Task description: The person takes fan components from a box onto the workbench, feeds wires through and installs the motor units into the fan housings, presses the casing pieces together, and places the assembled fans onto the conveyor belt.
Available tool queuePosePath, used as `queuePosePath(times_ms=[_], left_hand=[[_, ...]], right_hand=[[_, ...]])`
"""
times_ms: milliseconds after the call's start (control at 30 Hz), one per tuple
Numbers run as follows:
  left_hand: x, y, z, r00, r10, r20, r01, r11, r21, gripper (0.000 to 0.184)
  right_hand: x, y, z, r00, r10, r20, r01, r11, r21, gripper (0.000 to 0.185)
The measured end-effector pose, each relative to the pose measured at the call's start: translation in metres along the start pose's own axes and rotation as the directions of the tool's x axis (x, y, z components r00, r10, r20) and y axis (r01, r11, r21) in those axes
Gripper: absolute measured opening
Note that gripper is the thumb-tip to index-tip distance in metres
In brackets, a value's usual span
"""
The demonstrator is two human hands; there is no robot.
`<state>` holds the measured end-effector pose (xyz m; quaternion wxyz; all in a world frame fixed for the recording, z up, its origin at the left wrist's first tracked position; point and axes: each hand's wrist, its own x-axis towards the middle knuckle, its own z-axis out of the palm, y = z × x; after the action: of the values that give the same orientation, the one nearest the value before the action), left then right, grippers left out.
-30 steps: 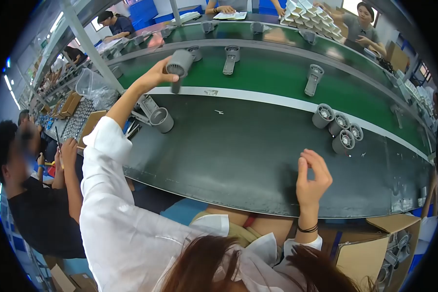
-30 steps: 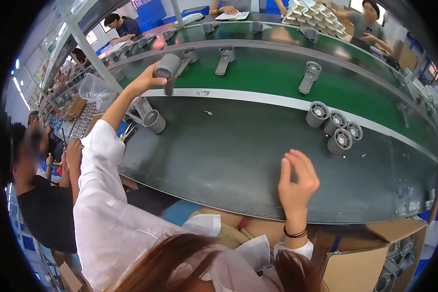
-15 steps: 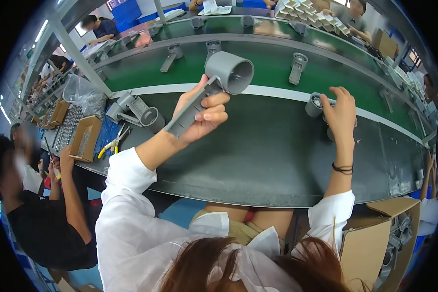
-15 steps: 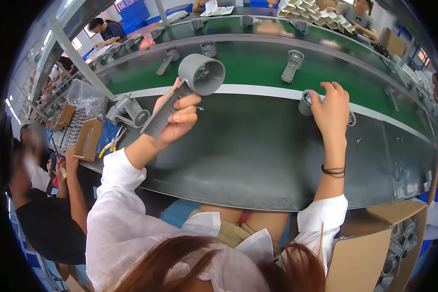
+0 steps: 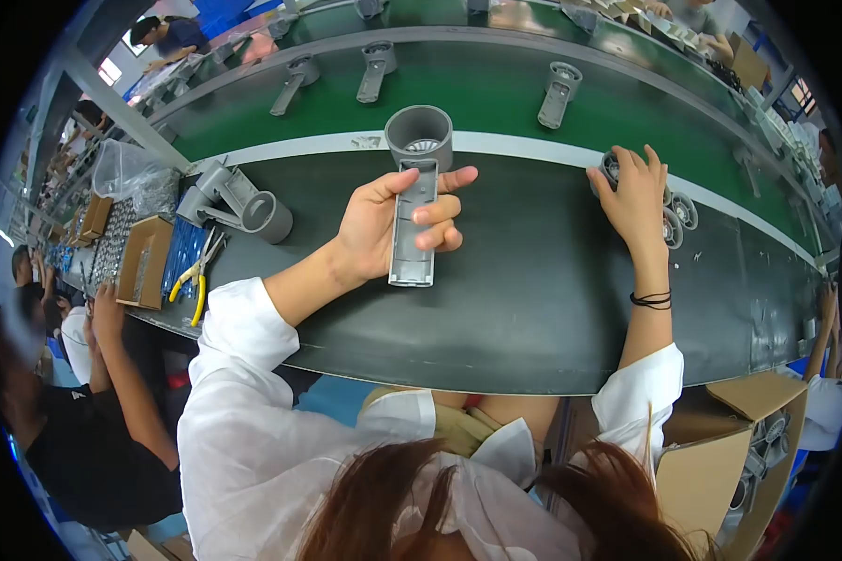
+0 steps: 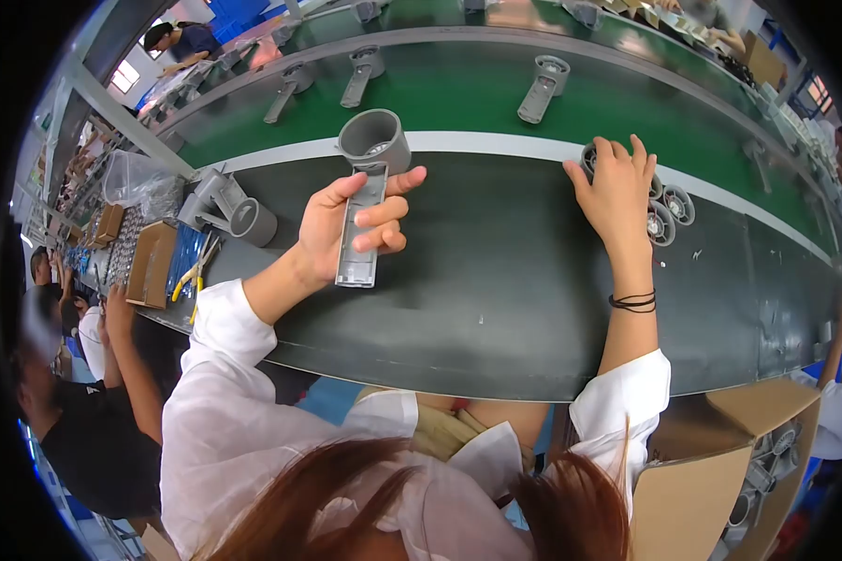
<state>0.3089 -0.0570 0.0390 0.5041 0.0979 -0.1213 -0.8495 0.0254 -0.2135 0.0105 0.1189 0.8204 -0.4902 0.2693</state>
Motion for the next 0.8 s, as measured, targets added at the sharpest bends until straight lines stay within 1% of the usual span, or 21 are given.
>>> queuePosePath(times_ms=[100, 133, 233, 267, 367, 400, 467, 500, 533, 567, 633, 667, 767, 800], left_hand=[[0.000, 0.002, -0.023, 0.977, -0.106, 0.183, 0.101, 0.994, 0.037, 0.049], [-0.002, 0.002, -0.025, 0.980, -0.122, 0.160, 0.122, 0.992, 0.007, 0.043], [0.000, 0.000, -0.035, 0.926, -0.181, 0.332, 0.213, 0.975, -0.061, 0.035], [-0.001, 0.001, -0.033, 0.935, -0.218, 0.280, 0.247, 0.966, -0.073, 0.030], [-0.001, -0.003, -0.037, 0.923, -0.232, 0.308, 0.244, 0.970, -0.001, 0.030], [-0.002, -0.004, -0.037, 0.923, -0.233, 0.307, 0.244, 0.970, 0.001, 0.030], [-0.003, -0.008, -0.036, 0.924, -0.232, 0.303, 0.242, 0.970, 0.006, 0.031], [-0.002, -0.009, -0.038, 0.914, -0.236, 0.331, 0.248, 0.969, 0.007, 0.031], [0.000, -0.010, -0.041, 0.902, -0.240, 0.358, 0.253, 0.967, 0.010, 0.032], [0.001, -0.010, -0.042, 0.890, -0.243, 0.385, 0.258, 0.966, 0.012, 0.032], [0.001, -0.011, -0.043, 0.888, -0.242, 0.391, 0.288, 0.956, -0.063, 0.034], [0.001, -0.012, -0.042, 0.887, -0.240, 0.395, 0.302, 0.948, -0.101, 0.035], [0.000, -0.014, -0.035, 0.913, -0.244, 0.326, 0.289, 0.952, -0.097, 0.014], [0.000, -0.015, -0.035, 0.914, -0.250, 0.319, 0.290, 0.953, -0.083, 0.014]], right_hand=[[-0.001, 0.002, 0.004, 1.000, -0.008, -0.001, 0.008, 1.000, -0.011, 0.047], [-0.001, 0.002, 0.008, 1.000, -0.009, -0.026, 0.009, 1.000, 0.000, 0.047], [0.000, 0.008, 0.010, 0.999, -0.021, -0.036, 0.023, 0.997, 0.075, 0.049], [0.001, 0.007, 0.008, 0.999, -0.024, -0.034, 0.028, 0.994, 0.104, 0.048], [-0.002, -0.007, -0.006, 1.000, 0.015, 0.003, -0.016, 0.966, 0.257, 0.047], [-0.004, -0.013, -0.010, 1.000, 0.015, -0.001, -0.014, 0.940, 0.340, 0.047], [-0.006, -0.029, -0.024, 0.997, -0.046, 0.063, 0.011, 0.883, 0.469, 0.048], [-0.007, -0.035, -0.029, 0.993, -0.081, 0.089, 0.021, 0.847, 0.532, 0.049], [-0.008, -0.038, -0.030, 0.979, -0.129, 0.160, 0.007, 0.799, 0.601, 0.051], [-0.011, -0.043, -0.032, 0.961, -0.201, 0.189, 0.031, 0.758, 0.651, 0.052], [-0.015, -0.052, -0.034, 0.911, -0.344, 0.227, 0.065, 0.664, 0.745, 0.054], [-0.015, -0.053, -0.028, 0.877, -0.439, 0.197, 0.169, 0.665, 0.727, 0.056], [-0.018, -0.059, -0.038, 0.862, -0.428, 0.271, 0.089, 0.655, 0.750, 0.056], [-0.017, -0.058, -0.040, 0.848, -0.450, 0.280, 0.097, 0.650, 0.754, 0.057]])
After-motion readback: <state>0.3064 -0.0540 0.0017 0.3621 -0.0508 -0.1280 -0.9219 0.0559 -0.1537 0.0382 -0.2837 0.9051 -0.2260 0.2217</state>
